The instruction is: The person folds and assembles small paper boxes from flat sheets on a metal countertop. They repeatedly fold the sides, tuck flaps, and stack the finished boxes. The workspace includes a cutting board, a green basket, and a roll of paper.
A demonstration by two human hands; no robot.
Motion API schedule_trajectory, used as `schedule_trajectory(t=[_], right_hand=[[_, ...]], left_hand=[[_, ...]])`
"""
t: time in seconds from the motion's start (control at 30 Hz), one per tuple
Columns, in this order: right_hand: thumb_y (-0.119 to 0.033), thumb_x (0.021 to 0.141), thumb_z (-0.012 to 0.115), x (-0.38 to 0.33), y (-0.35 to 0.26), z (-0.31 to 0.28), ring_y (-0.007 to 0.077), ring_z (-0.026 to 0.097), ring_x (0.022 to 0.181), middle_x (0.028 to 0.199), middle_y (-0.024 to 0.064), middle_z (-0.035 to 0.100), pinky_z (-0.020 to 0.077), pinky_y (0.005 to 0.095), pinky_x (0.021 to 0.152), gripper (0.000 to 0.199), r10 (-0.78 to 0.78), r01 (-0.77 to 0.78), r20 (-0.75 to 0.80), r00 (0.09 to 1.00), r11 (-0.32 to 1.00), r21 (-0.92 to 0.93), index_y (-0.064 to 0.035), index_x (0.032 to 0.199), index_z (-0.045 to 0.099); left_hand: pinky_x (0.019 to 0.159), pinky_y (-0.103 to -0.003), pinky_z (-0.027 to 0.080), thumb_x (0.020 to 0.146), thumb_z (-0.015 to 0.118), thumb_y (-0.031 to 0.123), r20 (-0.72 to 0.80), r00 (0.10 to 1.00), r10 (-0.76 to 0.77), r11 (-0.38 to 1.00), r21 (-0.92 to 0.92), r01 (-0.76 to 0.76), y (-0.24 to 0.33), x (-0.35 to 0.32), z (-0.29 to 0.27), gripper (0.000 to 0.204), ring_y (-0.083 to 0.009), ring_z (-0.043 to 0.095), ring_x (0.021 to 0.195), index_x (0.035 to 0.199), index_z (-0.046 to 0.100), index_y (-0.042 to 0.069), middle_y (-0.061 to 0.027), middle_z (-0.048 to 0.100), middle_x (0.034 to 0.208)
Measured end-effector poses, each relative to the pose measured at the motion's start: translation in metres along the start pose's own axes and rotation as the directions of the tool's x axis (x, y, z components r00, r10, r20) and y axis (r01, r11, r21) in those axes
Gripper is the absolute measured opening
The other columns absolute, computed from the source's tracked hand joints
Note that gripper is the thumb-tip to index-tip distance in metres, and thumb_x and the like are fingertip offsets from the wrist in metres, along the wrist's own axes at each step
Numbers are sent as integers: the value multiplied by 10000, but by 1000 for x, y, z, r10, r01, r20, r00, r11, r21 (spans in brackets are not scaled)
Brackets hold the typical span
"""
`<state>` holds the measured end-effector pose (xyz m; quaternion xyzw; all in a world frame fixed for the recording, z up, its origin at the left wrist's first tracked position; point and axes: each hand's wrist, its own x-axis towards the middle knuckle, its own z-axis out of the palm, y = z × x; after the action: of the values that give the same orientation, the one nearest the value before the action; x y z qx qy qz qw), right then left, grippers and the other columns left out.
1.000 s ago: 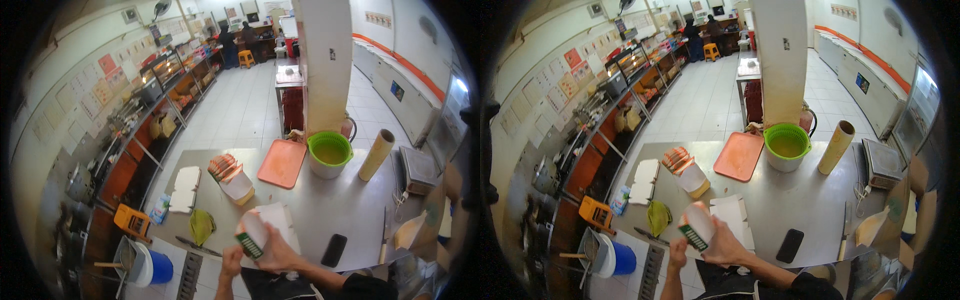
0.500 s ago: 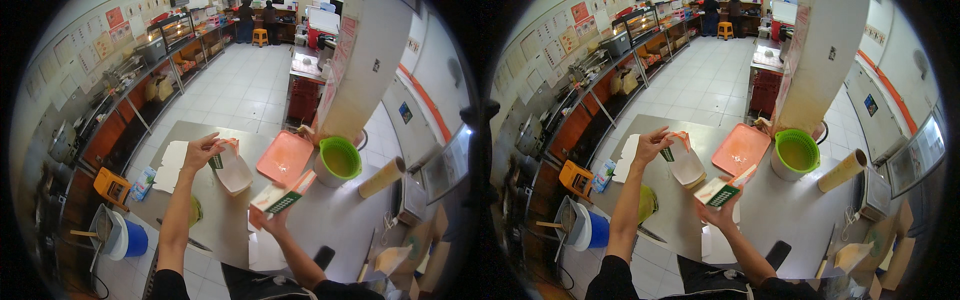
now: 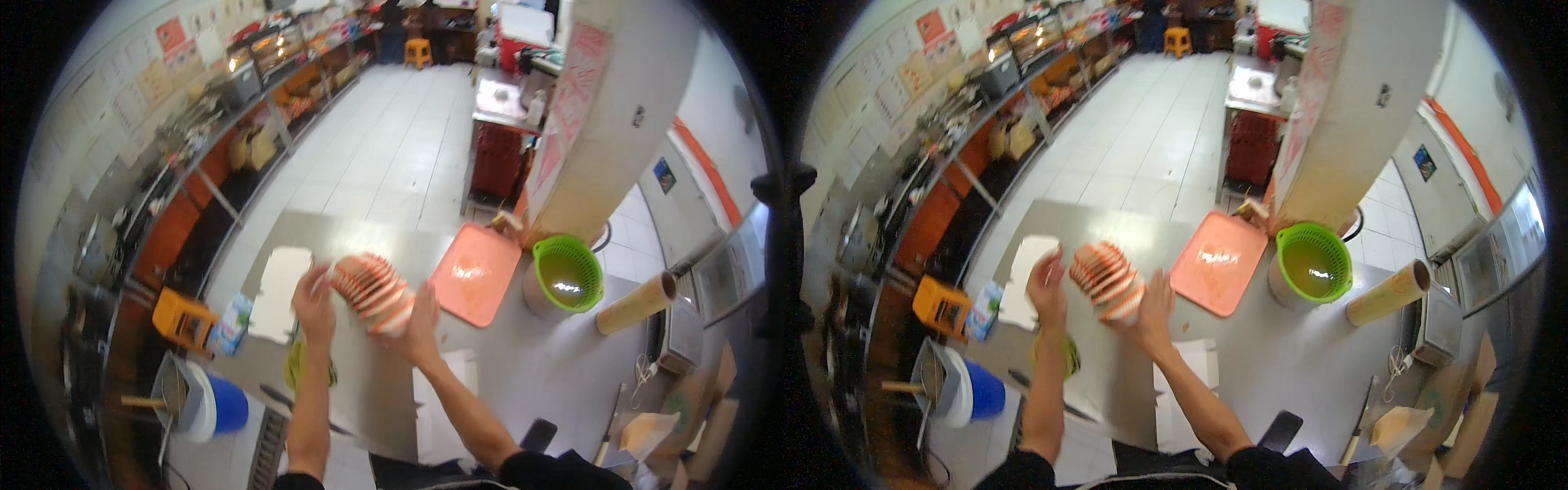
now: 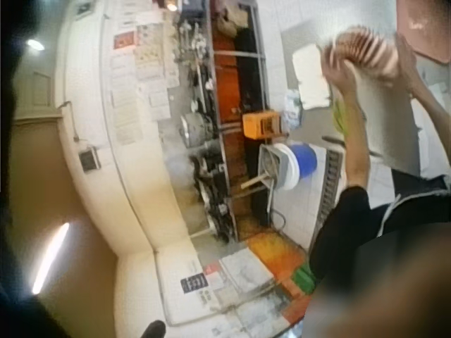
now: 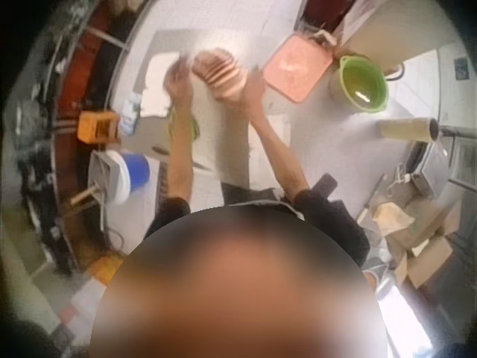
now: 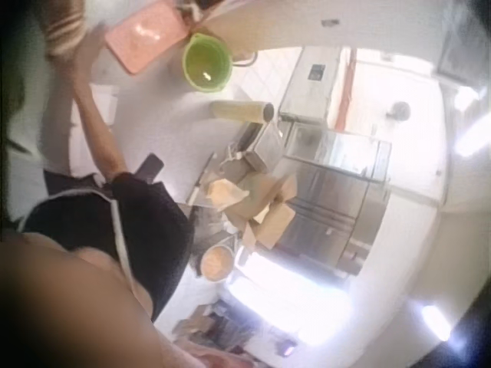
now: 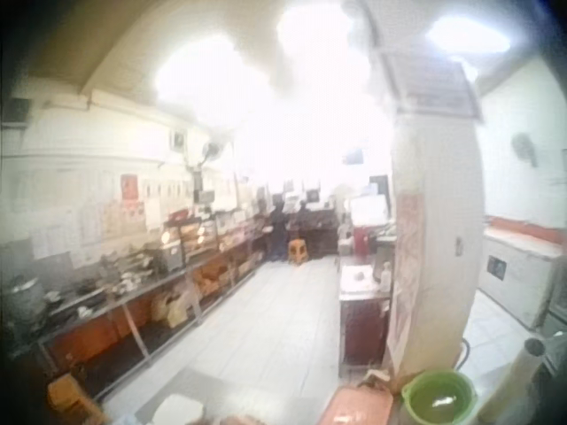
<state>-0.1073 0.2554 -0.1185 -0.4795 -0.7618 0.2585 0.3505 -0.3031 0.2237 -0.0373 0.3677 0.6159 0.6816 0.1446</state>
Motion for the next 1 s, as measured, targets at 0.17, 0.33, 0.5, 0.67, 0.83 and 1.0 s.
schedule_trajectory(t=[0.17,0.33,0.5,0.67,0.83,1.0], right_hand=[[-282,854,819,-159,75,-69,457,517,1275,1348,272,554,397,546,1100,721,118,-120,-178,977,993,0,29,1410,481],[-314,862,812,-318,130,-113,475,607,1147,1215,270,644,489,528,1006,679,461,-406,294,837,884,-231,27,1373,524],[-366,888,786,-378,129,-111,369,701,934,1023,224,721,558,456,865,538,529,-540,260,808,841,-34,30,1222,639],[-362,905,762,-360,122,-126,220,677,810,890,141,734,544,365,758,409,630,-712,335,701,645,278,22,1040,719],[-424,995,676,-320,98,-146,215,667,870,981,116,723,535,365,789,456,672,-733,295,679,600,320,15,1114,708],[-608,1058,512,-304,63,-166,265,605,1191,1376,159,589,530,400,933,717,592,-705,454,665,300,642,-35,1488,467]], left_hand=[[824,-395,498,937,722,205,181,982,44,982,173,-76,-16,-217,-2,238,-266,598,900,975,588,13,-124,586,960],[1171,-663,357,735,881,558,938,291,-188,642,342,-687,-50,-388,-23,1116,-622,321,1462,1558,389,-12,-416,315,1584],[1198,-722,256,767,849,589,937,50,-345,511,232,-828,-81,-391,-25,1178,-686,153,1494,1616,291,-9,-427,200,1635],[1135,-618,414,903,779,432,989,-87,-116,778,36,-627,-60,-375,-38,888,-610,410,1397,1557,375,-13,-387,404,1534],[889,-508,570,956,743,309,967,85,-241,858,254,-447,-19,-377,-45,554,-428,723,1044,1410,576,40,-260,723,1117],[677,-351,592,960,747,137,703,690,-171,940,326,-100,35,-370,-46,185,-204,759,732,1089,768,6,-154,777,851]])
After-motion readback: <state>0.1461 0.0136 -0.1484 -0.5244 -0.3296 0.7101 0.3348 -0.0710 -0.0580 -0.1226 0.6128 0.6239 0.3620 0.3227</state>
